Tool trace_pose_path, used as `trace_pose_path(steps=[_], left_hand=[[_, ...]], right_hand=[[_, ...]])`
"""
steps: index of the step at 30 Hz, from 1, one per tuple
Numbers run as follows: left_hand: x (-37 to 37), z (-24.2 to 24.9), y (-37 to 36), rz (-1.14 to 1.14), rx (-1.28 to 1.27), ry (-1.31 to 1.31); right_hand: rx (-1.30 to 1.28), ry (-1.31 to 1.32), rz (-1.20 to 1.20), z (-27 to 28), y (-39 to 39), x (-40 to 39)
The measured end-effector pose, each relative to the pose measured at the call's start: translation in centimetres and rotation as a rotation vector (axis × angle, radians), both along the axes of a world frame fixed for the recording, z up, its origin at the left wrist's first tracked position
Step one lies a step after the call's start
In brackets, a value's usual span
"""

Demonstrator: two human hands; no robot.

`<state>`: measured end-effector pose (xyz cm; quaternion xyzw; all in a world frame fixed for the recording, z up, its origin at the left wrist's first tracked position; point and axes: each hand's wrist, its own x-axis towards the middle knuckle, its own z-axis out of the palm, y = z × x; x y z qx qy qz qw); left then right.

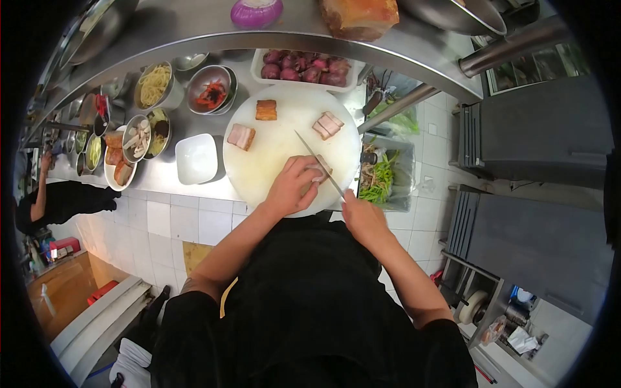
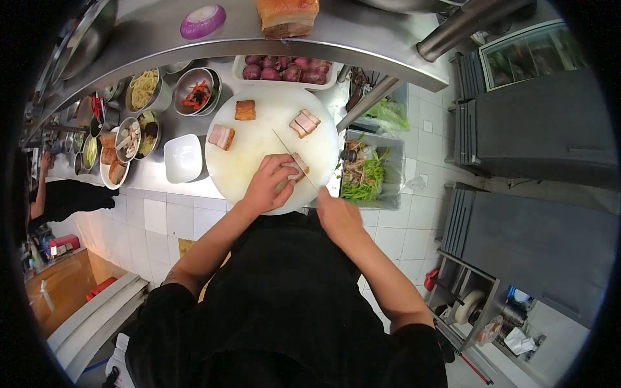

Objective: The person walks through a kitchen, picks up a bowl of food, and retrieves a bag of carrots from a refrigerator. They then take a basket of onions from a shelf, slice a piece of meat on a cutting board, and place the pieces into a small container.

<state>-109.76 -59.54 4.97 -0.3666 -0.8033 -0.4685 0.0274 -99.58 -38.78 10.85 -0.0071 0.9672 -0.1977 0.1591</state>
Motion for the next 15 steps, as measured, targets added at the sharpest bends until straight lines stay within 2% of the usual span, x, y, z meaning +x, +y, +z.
trace_pose_path(steps=[4,9,12,15], left_hand=[[0.1,0.2,-0.1,-0.005,-0.016,0.002],[0.7,1.0,-0.9,0.053,0.010,0.038],[0.4,0.8,-1.8,0.043,-0.005,0.032],[0.1,0.6,-1.8,0.012,-0.019,0.034]], right_hand=[[-0.033,0.066,-0.006,-1.3,-1.2,-2.1],[-0.129,0.126,-0.029,3.2,0.4,-0.5],[-0.032,0.038,-0.035,6.0,1.0,1.9],[-0.001,-0.034,-0.029,6.4,1.6,4.4]])
